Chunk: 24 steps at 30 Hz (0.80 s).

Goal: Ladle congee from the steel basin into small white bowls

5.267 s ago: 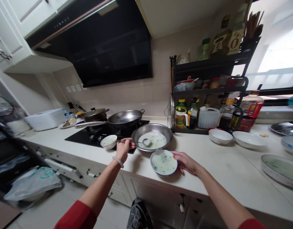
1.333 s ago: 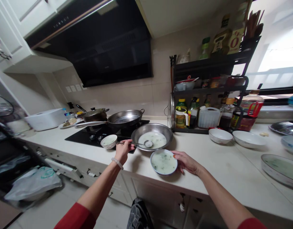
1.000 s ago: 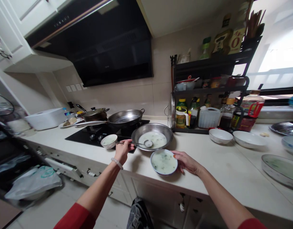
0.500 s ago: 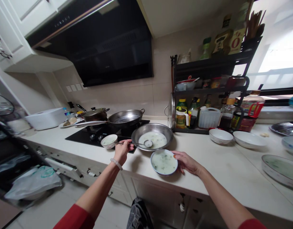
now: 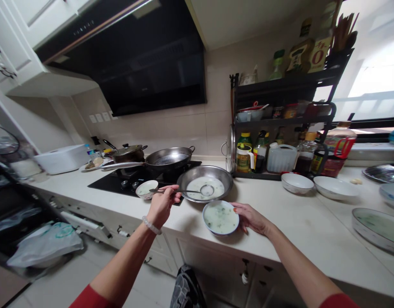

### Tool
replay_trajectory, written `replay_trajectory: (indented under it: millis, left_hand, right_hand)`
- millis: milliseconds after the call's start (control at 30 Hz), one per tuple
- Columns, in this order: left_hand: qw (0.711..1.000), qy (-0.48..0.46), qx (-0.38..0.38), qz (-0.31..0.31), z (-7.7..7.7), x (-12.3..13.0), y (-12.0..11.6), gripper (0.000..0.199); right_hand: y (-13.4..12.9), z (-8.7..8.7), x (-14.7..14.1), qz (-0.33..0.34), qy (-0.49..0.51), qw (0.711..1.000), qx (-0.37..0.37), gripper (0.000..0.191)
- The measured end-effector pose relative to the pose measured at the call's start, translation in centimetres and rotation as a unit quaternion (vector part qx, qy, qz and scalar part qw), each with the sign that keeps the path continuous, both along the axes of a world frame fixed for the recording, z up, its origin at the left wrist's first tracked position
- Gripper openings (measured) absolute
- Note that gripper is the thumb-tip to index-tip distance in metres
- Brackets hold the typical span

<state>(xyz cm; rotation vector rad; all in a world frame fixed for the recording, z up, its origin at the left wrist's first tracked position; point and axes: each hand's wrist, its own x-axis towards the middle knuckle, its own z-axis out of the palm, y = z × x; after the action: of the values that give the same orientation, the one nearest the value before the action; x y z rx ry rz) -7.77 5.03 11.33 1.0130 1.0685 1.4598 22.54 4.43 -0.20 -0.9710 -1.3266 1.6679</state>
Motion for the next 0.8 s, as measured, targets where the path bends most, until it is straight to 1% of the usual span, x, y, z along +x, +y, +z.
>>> replay_trajectory:
  millis: [167,333,433,600,700,767,800]
  left_hand:
    - [0.999,0.009,0.006,-0.035,0.3,0.3,-1.7,0.028]
    - [0.997,0.052,0.01,-0.064,-0.3,0.3,-3.1,0.029]
    - [0.985,0.117,0.056,-0.11,-0.8,0.1,-4.2,0.03]
    - [0.939,0.243,0.174,-0.168,-1.0,-0.2,-5.8,0.029]
    - [0.919,0.281,0.218,-0.172,-0.8,-0.3,-6.2,0.027]
    - [0.918,0.283,0.225,-0.16,-0.8,-0.4,-6.1,0.027]
    - [0.923,0.275,0.221,-0.153,-0.9,-0.4,-5.9,0.027]
  right_hand:
    - [0.0,-0.1,0.1,0.002,-0.003,1.0,0.003,0.059]
    - [0.1,-0.3,0.1,0.006,0.003,1.0,0.01,0.06]
    - [0.1,-0.2,0.1,0.004,0.0,1.0,0.009,0.061]
    - [0.1,-0.2,0.0,0.003,-0.005,1.0,0.011,0.062]
    - [0.2,-0.4,0.1,0.004,-0.003,1.0,0.011,0.061]
    - [0.2,-0.4,0.1,0.002,-0.005,1.0,0.01,0.06]
    - [0.2,-0.4,0.1,0.001,-0.006,1.0,0.01,0.059]
